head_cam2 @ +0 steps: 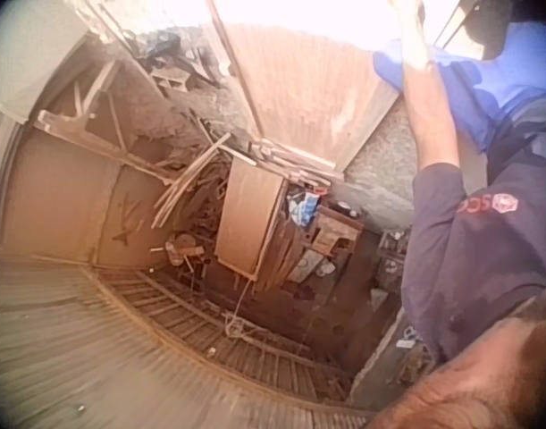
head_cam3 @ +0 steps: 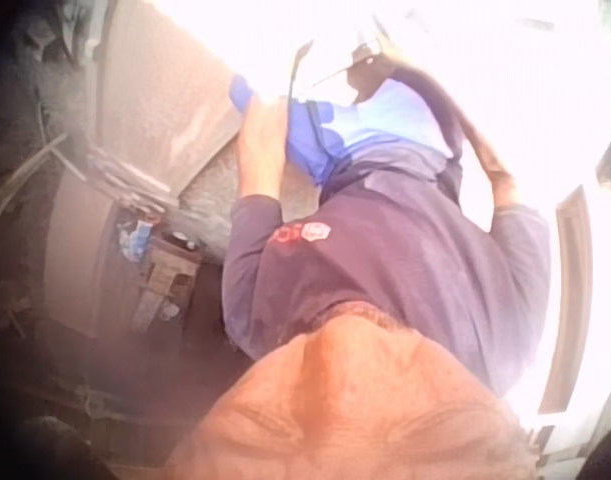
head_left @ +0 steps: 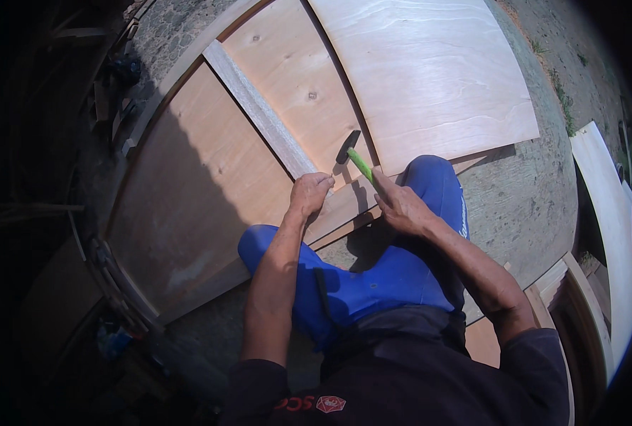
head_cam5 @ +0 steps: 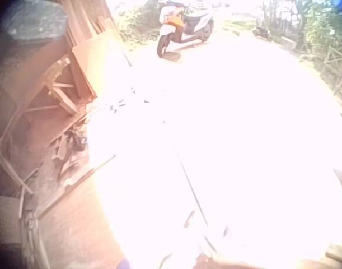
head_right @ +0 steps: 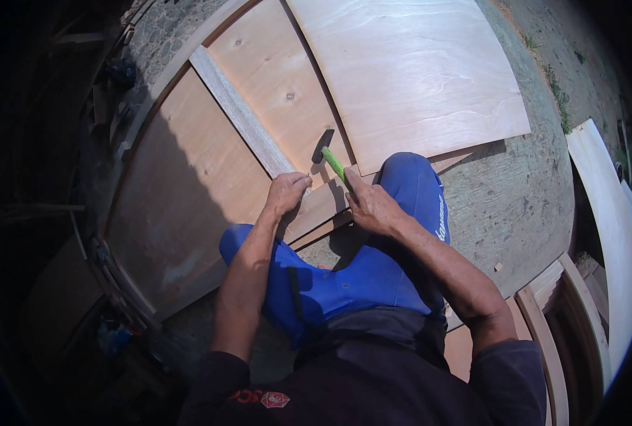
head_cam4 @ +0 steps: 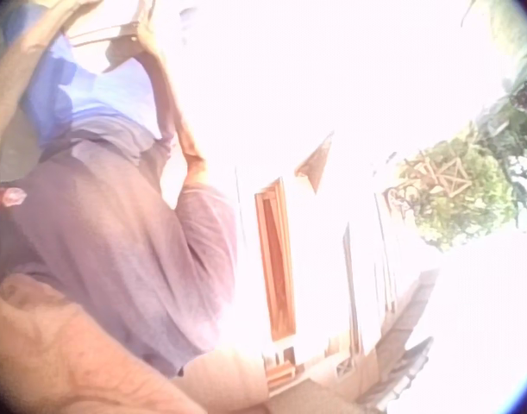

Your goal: The person assembles a wooden frame by positioning a thin wooden strip onto a larger plywood sheet. They use a hammer to drive nails into the strip to secure it to the plywood. The person adjusts the position of the strip and hammers multiple nails along its length.

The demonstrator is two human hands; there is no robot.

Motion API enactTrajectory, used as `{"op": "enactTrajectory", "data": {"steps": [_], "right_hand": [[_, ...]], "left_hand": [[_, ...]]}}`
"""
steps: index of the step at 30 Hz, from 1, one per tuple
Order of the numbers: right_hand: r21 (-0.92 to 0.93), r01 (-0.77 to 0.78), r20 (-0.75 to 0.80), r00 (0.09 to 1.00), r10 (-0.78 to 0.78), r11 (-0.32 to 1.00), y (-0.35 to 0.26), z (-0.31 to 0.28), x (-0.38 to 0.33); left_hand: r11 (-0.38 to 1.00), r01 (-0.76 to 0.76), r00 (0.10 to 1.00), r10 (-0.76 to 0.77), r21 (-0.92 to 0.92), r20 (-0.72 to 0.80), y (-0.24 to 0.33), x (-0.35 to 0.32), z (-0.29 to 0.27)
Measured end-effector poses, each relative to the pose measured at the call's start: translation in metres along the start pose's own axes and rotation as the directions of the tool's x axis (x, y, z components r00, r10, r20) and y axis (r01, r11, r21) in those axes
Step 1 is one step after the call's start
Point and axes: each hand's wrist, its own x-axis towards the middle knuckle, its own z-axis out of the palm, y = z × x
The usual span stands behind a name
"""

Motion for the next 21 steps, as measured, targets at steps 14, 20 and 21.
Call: {"op": "enactTrajectory", "data": {"steps": [14, 20, 21], "right_hand": [[-0.079, 0.056, 0.098, 0.994, -0.048, 0.995, -0.012, -0.012, 0.024], [-0.033, 0.072, -0.003, 0.997, -0.072, 0.997, -0.010, -0.018, 0.026], [-0.004, 0.014, -0.013, 1.000, -0.014, 1.000, -0.018, -0.022, 0.023]], "left_hand": [[0.995, 0.006, 0.999, -0.011, 0.099, 0.049, 0.004, 0.003, -0.004], [0.994, 0.002, 1.000, -0.005, 0.107, 0.025, 0.008, -0.001, -0.005], [0.993, -0.014, 1.000, 0.011, 0.120, 0.022, 0.008, -0.001, -0.005]]}}
